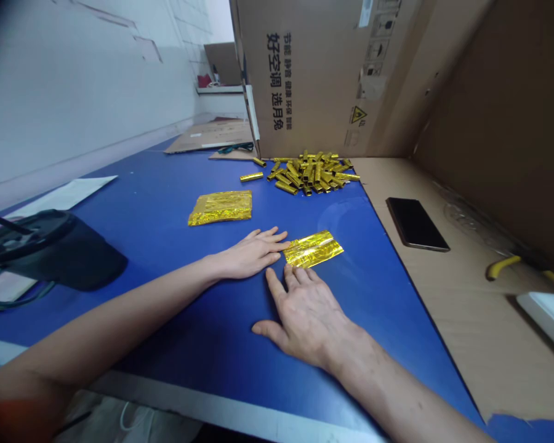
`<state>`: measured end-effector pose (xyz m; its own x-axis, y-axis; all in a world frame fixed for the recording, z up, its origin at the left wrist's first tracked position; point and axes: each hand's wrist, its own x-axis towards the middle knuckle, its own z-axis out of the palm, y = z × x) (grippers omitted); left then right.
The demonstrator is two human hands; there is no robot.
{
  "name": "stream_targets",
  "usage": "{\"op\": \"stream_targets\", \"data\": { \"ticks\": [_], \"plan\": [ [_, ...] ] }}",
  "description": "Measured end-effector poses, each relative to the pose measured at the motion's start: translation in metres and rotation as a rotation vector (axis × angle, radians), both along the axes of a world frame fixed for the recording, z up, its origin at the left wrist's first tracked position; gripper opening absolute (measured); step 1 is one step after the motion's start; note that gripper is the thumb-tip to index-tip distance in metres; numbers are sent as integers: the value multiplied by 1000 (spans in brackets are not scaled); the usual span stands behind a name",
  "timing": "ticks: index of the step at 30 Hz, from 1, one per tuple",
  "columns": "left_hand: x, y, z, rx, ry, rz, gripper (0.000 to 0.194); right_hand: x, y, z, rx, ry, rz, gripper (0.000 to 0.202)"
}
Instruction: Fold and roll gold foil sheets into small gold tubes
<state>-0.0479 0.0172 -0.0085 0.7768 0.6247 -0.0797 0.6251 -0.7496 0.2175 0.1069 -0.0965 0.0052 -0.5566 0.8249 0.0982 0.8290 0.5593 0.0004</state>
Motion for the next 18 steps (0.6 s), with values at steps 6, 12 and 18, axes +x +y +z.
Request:
{"op": "stream_targets", "data": {
  "ticks": [6, 12, 18],
  "plan": [
    [11, -7, -9, 106, -85, 109, 41, -8, -8, -3, -57, 59, 80, 75],
    [15, -13, -6, 214, -39, 169, 38, -8, -9, -4, -75, 71, 100, 73],
    [15, -16, -8, 209, 30, 155, 45, -9, -9, -3, -63, 71, 122, 73]
  ]
}}
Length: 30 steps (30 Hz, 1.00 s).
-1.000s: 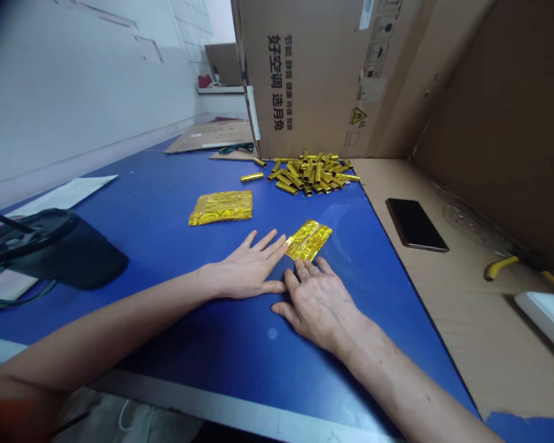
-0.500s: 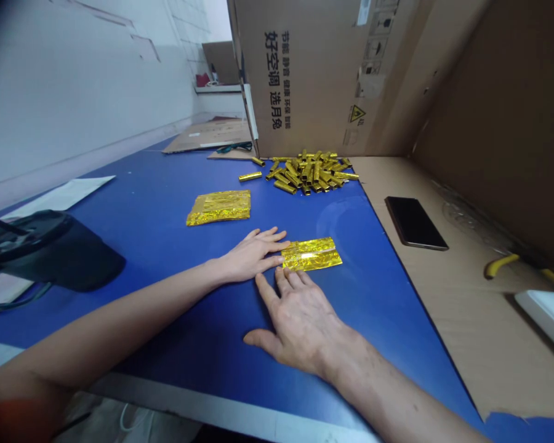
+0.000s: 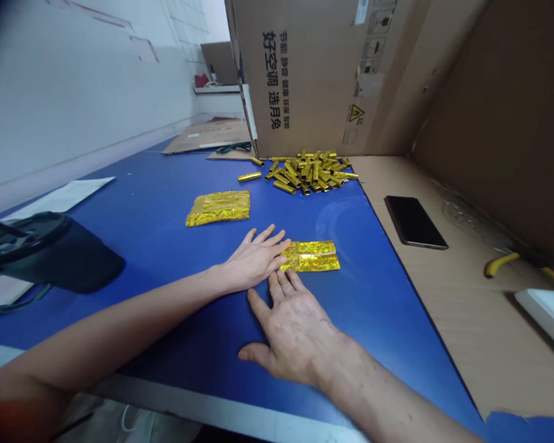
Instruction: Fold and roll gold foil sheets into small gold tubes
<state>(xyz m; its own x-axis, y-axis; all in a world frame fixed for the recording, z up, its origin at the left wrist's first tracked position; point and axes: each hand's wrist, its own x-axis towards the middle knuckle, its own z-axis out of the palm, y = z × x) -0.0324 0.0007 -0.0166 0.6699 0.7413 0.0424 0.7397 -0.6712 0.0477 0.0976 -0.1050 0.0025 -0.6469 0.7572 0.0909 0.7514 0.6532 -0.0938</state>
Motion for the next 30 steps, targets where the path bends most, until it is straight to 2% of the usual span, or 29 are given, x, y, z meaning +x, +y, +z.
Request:
{"op": "stream_targets", "data": {
  "ticks": [3, 5, 7, 10, 14, 19, 25, 30],
  "plan": [
    [0, 3, -2, -44, 18, 2, 51, 2, 1, 3, -11, 31, 3, 69],
    [0, 5, -2, -54, 26, -6, 53, 6, 4, 6, -25, 93, -7, 55],
    [-1, 6, -1, -73, 26, -25, 53, 11, 9, 7, -8, 185, -54, 41],
    [-2, 5, 2, -121, 32, -69, 52, 21, 18, 5, 76, 258, -175, 33],
    [-3, 4, 5, -158, 52, -118, 54, 23, 24, 1, 95, 65, -225, 34],
    [-2, 1, 6, -171, 59, -104, 60, 14, 16, 1, 109, -143, -208, 50],
    [-1, 1, 3, -157, 58, -90, 58, 8, 10, 6, 116, -169, -163, 56],
    [-3, 4, 5, -207, 88, -181, 57, 14, 11, 13, 54, -15, -150, 44]
  ]
}}
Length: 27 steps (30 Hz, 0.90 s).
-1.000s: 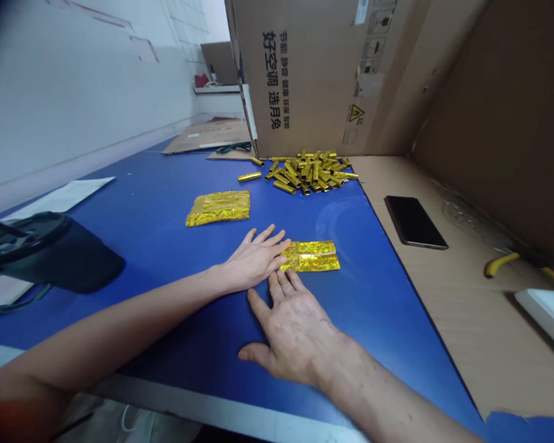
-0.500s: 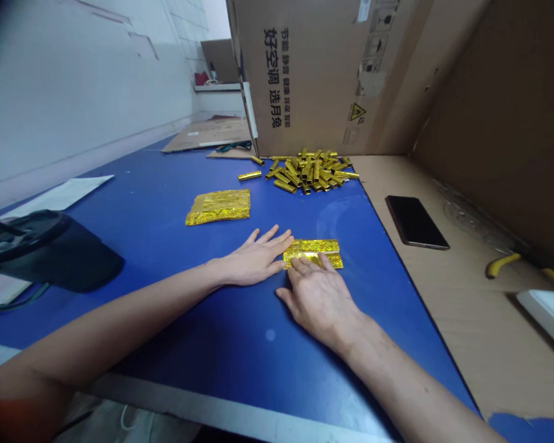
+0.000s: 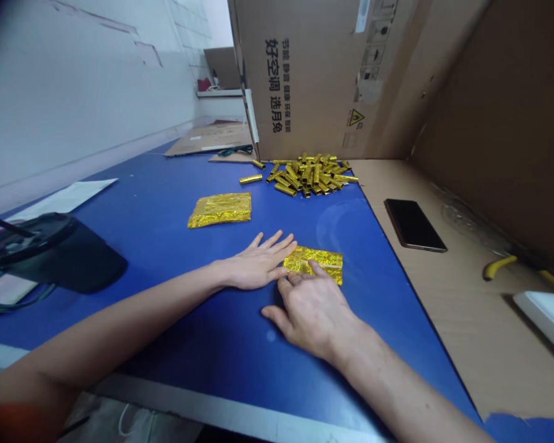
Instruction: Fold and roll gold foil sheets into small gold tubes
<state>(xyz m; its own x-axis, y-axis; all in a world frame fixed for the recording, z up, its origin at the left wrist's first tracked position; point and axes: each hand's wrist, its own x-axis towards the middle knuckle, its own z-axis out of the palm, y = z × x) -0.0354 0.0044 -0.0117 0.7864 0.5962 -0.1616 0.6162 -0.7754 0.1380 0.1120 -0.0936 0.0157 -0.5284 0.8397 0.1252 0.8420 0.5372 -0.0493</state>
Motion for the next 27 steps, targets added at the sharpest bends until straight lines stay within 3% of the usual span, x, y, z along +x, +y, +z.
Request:
{"op": "stream_targets", "data": {
  "ticks": [5, 10, 15, 17, 27],
  "plan": [
    [-1, 2, 4, -40, 31, -35, 57, 20, 14, -2, 24, 291, -118, 29],
    [-1, -1, 4, -1, 41, -45, 56, 32, 26, -10, -44, 101, -105, 31],
    [4, -22, 5, 334, -2, -77, 40, 28, 23, -10, -31, -26, -156, 32],
    [6, -30, 7, 390, 15, -114, 35, 25, 22, -8, -25, -54, -176, 30],
    [7, -31, 7, 370, -60, -170, 26, 28, 22, -6, -38, 23, -168, 30]
  ]
}}
